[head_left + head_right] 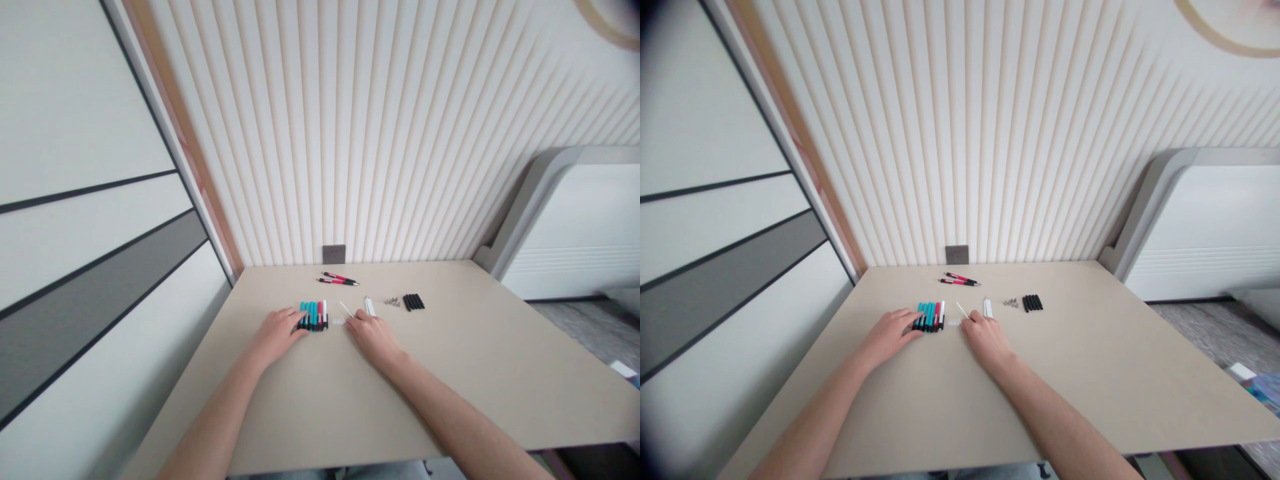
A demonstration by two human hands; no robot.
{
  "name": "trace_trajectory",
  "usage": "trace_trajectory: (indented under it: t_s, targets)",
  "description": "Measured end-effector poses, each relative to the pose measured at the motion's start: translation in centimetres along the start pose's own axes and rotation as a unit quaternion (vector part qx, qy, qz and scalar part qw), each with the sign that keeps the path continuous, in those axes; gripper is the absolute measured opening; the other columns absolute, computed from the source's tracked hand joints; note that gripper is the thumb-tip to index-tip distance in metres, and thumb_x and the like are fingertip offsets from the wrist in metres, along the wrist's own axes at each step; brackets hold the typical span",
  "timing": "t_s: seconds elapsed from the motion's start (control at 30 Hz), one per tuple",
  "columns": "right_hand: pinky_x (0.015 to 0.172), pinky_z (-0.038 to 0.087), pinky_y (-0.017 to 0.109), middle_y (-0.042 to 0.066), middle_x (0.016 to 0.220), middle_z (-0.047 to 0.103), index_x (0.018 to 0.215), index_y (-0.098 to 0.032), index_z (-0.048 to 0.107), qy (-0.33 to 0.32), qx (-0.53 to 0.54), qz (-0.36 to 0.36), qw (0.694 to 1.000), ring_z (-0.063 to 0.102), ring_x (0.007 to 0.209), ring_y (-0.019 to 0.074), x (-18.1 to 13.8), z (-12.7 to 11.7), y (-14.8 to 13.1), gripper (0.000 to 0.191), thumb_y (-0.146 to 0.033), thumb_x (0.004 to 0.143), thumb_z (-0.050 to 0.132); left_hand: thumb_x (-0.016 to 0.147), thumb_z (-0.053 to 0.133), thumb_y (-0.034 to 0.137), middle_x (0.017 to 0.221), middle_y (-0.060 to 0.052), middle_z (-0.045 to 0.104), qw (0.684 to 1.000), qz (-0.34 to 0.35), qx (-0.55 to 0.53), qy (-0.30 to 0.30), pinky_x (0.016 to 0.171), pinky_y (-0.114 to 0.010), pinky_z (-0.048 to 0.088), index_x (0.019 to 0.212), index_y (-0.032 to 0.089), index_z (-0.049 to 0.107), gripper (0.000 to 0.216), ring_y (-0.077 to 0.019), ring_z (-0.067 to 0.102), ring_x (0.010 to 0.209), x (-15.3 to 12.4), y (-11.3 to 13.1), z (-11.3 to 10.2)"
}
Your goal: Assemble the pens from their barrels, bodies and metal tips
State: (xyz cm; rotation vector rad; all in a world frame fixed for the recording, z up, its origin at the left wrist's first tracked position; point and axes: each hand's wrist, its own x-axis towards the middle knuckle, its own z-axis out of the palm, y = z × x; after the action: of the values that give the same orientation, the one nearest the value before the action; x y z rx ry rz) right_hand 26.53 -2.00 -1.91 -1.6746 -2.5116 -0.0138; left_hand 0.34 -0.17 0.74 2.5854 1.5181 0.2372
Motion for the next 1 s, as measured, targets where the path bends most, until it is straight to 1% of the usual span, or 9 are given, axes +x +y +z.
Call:
trace_trajectory:
  t_s: [0.17, 0.27, 0.4, 0.5, 0.6, 0.7, 0.77, 0.9, 1.0]
  targets:
    - [0.066, 0.042, 0.023, 0.006, 0.095, 0.063, 0.097, -0.022, 0.068, 0.012, 0.035, 0.032, 0.999, 0.066, 0.077, 0.0155, -0.1, -0.3, 0.6, 0.031, -0.028, 0.102, 0.037, 0.084, 0.067, 0.045, 0.112, -0.009, 0.061, 0.998, -0.003, 0.005, 0.06, 0.092, -0.038, 0.044, 0.13, 0.025, 0.057, 0.051, -0.0265, 0.057, 0.105, 0.0, 0.4, 0.4]
    - [0.07, 0.043, 0.024, 0.005, 0.094, 0.064, 0.1, -0.023, 0.07, 0.059, 0.11, 0.06, 0.99, 0.065, 0.081, 0.0165, -0.2, -0.2, 1.4, 0.031, -0.03, 0.101, 0.04, 0.082, 0.07, 0.043, 0.12, -0.009, 0.058, 0.994, 0.026, -0.012, 0.101, 0.097, -0.041, 0.041, 0.13, 0.027, 0.057, 0.052, -0.0272, 0.054, 0.11, 0.1, 0.9, 0.7]
    - [0.076, 0.046, 0.026, 0.007, 0.092, 0.067, 0.113, -0.018, 0.069, 0.149, 0.268, 0.075, 0.949, 0.064, 0.082, 0.0175, 0.0, 0.2, 2.2, 0.033, -0.03, 0.098, 0.042, 0.091, 0.058, 0.037, 0.113, -0.009, 0.063, 0.988, 0.064, -0.068, 0.126, 0.094, -0.04, 0.042, 0.118, 0.025, 0.064, 0.03, -0.0246, 0.056, 0.105, 0.5, 2.0, 1.0]
    - [0.076, 0.048, 0.028, 0.008, 0.091, 0.068, 0.119, -0.014, 0.066, 0.176, 0.359, 0.057, 0.915, 0.062, 0.078, 0.0176, 0.1, 0.6, 1.8, 0.036, -0.032, 0.097, 0.044, 0.095, 0.053, 0.033, 0.098, -0.007, 0.068, 0.981, 0.093, -0.121, 0.124, 0.096, -0.04, 0.042, 0.106, 0.022, 0.068, 0.021, -0.0227, 0.059, 0.098, 0.7, 3.0, 1.3]
    - [0.085, 0.048, 0.031, 0.009, 0.1, 0.069, 0.124, -0.017, 0.063, 0.195, 0.416, 0.014, 0.888, 0.061, 0.091, 0.0193, 0.2, 0.8, 0.4, 0.037, -0.034, 0.097, 0.044, 0.093, 0.055, 0.032, 0.096, -0.007, 0.069, 0.967, 0.093, -0.209, 0.116, 0.092, -0.036, 0.044, 0.103, 0.02, 0.068, 0.02, -0.0217, 0.06, 0.096, 0.9, 4.2, 1.8]
    - [0.092, 0.046, 0.034, 0.009, 0.106, 0.069, 0.129, -0.021, 0.06, 0.212, 0.432, -0.05, 0.875, 0.058, 0.101, 0.0195, 0.1, 0.6, -1.3, 0.037, -0.033, 0.099, 0.043, 0.092, 0.056, 0.032, 0.1, -0.006, 0.068, 0.943, 0.049, -0.309, 0.111, 0.085, -0.031, 0.048, 0.114, 0.02, 0.064, 0.026, -0.0187, 0.061, 0.091, 1.0, 5.4, 2.3]
    - [0.091, 0.047, 0.034, 0.008, 0.105, 0.069, 0.129, -0.023, 0.06, 0.224, 0.424, -0.073, 0.875, 0.058, 0.1, 0.0191, 0.0, 0.4, -2.1, 0.036, -0.032, 0.099, 0.043, 0.091, 0.058, 0.033, 0.097, -0.005, 0.068, 0.931, 0.019, -0.348, 0.11, 0.08, -0.029, 0.048, 0.108, 0.019, 0.065, 0.023, -0.0175, 0.061, 0.087, 1.2, 5.9, 2.5]
    - [0.09, 0.047, 0.036, 0.008, 0.102, 0.069, 0.127, -0.024, 0.061, 0.229, 0.402, -0.081, 0.883, 0.059, 0.099, 0.0198, -0.1, 0.0, -2.6, 0.034, -0.032, 0.1, 0.042, 0.089, 0.06, 0.031, 0.087, -0.003, 0.069, 0.915, -0.005, -0.389, 0.108, 0.073, -0.027, 0.048, 0.098, 0.017, 0.065, 0.018, -0.0161, 0.06, 0.077, 1.5, 6.3, 2.7]
    - [0.092, 0.048, 0.037, 0.009, 0.104, 0.07, 0.125, -0.024, 0.063, 0.23, 0.405, -0.074, 0.882, 0.06, 0.102, 0.0205, 0.1, -0.1, -2.2, 0.034, -0.03, 0.1, 0.041, 0.086, 0.062, 0.026, 0.089, -0.004, 0.068, 0.912, 0.012, -0.4, 0.091, 0.073, -0.027, 0.05, 0.107, 0.017, 0.064, 0.023, -0.0163, 0.061, 0.078, 1.5, 6.3, 2.8]
